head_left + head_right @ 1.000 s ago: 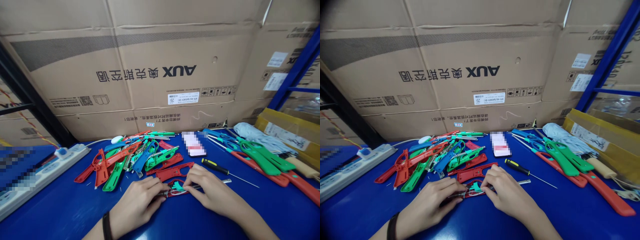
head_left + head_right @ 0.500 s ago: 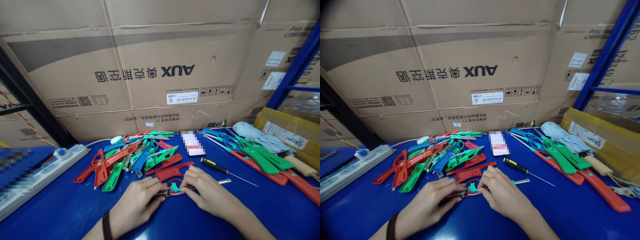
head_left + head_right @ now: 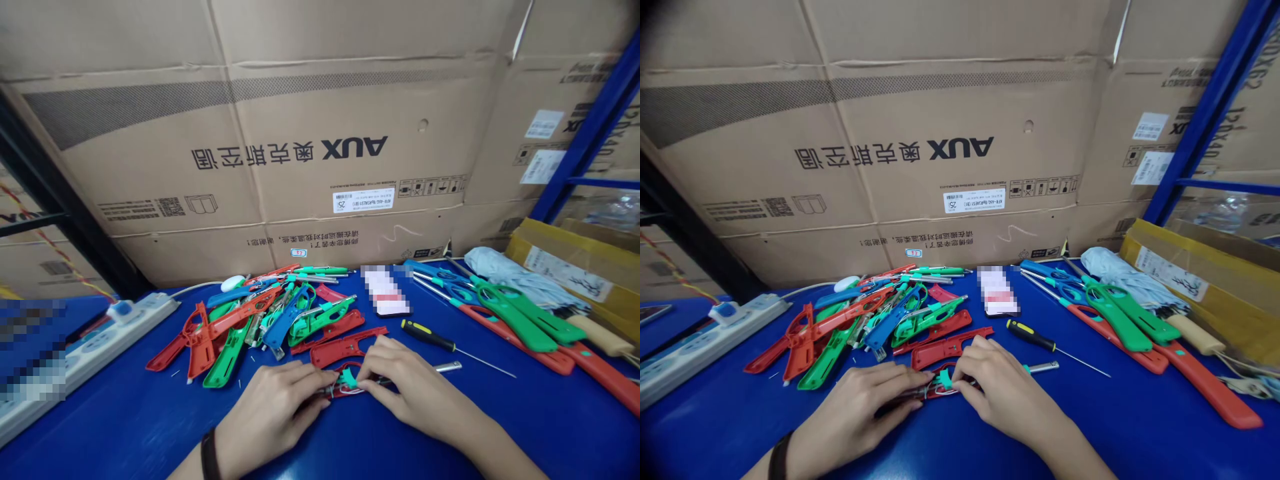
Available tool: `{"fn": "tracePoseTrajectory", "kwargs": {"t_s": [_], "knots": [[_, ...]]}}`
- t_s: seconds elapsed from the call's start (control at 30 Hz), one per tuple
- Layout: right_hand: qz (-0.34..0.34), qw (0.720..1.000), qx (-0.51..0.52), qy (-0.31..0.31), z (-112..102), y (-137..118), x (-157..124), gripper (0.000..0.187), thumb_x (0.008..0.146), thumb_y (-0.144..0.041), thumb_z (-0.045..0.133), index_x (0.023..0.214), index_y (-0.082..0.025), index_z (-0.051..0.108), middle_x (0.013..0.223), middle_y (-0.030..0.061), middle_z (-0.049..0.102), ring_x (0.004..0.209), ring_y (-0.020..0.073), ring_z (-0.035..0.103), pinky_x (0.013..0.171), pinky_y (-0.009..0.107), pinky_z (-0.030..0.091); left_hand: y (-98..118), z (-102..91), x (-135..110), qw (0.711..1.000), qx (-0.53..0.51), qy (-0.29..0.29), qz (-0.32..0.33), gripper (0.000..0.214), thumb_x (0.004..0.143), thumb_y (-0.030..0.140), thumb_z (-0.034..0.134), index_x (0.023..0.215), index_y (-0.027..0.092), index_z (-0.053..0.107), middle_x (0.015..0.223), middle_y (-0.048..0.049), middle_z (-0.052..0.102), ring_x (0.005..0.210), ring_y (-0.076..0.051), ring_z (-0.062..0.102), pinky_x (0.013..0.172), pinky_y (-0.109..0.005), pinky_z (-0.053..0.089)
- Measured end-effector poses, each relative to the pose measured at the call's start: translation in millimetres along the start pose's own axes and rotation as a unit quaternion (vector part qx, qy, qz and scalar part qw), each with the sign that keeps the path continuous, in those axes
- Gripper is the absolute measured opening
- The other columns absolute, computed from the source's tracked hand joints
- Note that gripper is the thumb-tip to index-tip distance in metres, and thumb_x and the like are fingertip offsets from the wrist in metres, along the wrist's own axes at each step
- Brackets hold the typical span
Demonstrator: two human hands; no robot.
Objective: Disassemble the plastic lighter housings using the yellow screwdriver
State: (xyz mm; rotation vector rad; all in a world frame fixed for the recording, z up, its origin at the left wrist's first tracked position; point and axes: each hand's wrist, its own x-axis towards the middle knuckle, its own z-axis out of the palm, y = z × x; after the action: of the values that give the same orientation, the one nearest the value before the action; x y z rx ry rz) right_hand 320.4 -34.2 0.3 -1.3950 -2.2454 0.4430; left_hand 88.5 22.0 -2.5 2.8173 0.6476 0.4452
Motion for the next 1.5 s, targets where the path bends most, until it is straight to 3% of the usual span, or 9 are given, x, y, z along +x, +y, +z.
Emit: {"fn": "tracePoseTrajectory", "kwargs": {"t_s": [0.17,0.37,0.6,0.77,0.97,1.13,1.23,1.37,1.5], "knots": [[0.017,1.0,0.01,0.018,0,0,-2,0.005,0.088,-0.023,0.056,0.088,-0.023,0.062,0.088,-0.0009,0.062,0.09,0.0166,0.053,0.082,0.029,0.04,-4,-17.5,-3,0.999,0.027,-0.015,0.029,0.033,0.085,0.029,0.059,0.118,0.028,0.057,0.121,-0.0005,0.062,0.105,-0.019,0.061,0.09,-0.033,0.051],[0.029,0.999,0.012,0.035,-1,-1,-2,0.007,0.086,-0.026,0.058,0.092,-0.024,0.062,0.086,-0.0001,0.061,0.088,0.0173,0.054,0.08,0.03,0.041,-5,-38.5,-7,0.999,0.041,-0.033,-0.009,0.023,0.079,0.033,0.064,0.102,0.029,0.066,0.11,0.0014,0.065,0.096,-0.02,0.063,0.084,-0.037,0.053],[-0.001,1.0,0.008,0.026,5,-5,-1,0.009,0.087,-0.019,0.055,0.087,-0.024,0.063,0.085,-0.0003,0.061,0.085,0.0162,0.053,0.077,0.029,0.041,-2,-38.8,-11,0.994,0.089,-0.066,0.019,0.026,0.078,0.031,0.063,0.103,0.026,0.068,0.116,0.0001,0.065,0.102,-0.024,0.062,0.087,-0.04,0.053],[-0.024,0.999,0.009,0.034,5,-6,0,0.01,0.087,-0.02,0.055,0.089,-0.025,0.063,0.086,-0.0022,0.063,0.086,0.0156,0.054,0.08,0.03,0.04,-4,-31.7,-18,0.987,0.139,-0.056,0.056,0.03,0.089,0.028,0.05,0.117,0.024,0.061,0.124,-0.0001,0.061,0.114,-0.021,0.056,0.091,-0.034,0.053],[-0.017,0.989,-0.007,0.145,0,3,1,0.009,0.09,-0.023,0.053,0.088,-0.025,0.062,0.086,-0.001,0.064,0.082,0.0162,0.055,0.079,0.033,0.04,-14,-24.2,-33,0.984,0.165,-0.045,0.056,0.038,0.092,0.03,0.048,0.13,0.029,0.049,0.135,0.0008,0.05,0.123,-0.023,0.049,0.098,-0.04,0.048],[-0.026,0.985,-0.02,0.167,0,7,3,0.012,0.091,-0.024,0.05,0.087,-0.024,0.06,0.084,-0.0002,0.064,0.079,0.017,0.056,0.076,0.034,0.04,-7,-22.7,-49,0.986,0.154,-0.053,0.027,0.055,0.095,0.03,0.044,0.144,0.028,0.02,0.145,-0.0018,0.033,0.13,-0.022,0.04,0.107,-0.046,0.033],[-0.018,0.985,-0.031,0.168,-1,8,2,0.014,0.092,-0.026,0.048,0.086,-0.024,0.06,0.084,0.001,0.065,0.08,0.0184,0.056,0.076,0.036,0.041,0,-29.9,-60,0.989,0.131,-0.066,-0.001,0.057,0.096,0.029,0.042,0.145,0.028,0.013,0.148,-0.0015,0.025,0.134,-0.021,0.03,0.109,-0.047,0.025],[0.008,0.987,-0.06,0.152,-1,15,2,0.015,0.091,-0.027,0.047,0.088,-0.025,0.061,0.089,0.0031,0.066,0.087,0.0212,0.058,0.08,0.038,0.042,-7,-43.9,-77,0.987,0.141,-0.024,-0.078,0.053,0.095,0.03,0.044,0.143,0.032,0.023,0.149,-0.001,0.023,0.136,-0.024,0.026,0.109,-0.052,0.022],[0.017,0.996,-0.059,0.069,-4,21,10,0.027,0.086,-0.019,0.048,0.11,-0.025,0.058,0.106,0.0055,0.064,0.098,0.0211,0.058,0.085,0.037,0.044,-14,-52.2,-84,0.985,0.144,0.014,-0.092,0.042,0.093,0.024,0.047,0.134,0.033,0.043,0.146,-0.0018,0.033,0.133,-0.025,0.032,0.107,-0.054,0.026]]}}
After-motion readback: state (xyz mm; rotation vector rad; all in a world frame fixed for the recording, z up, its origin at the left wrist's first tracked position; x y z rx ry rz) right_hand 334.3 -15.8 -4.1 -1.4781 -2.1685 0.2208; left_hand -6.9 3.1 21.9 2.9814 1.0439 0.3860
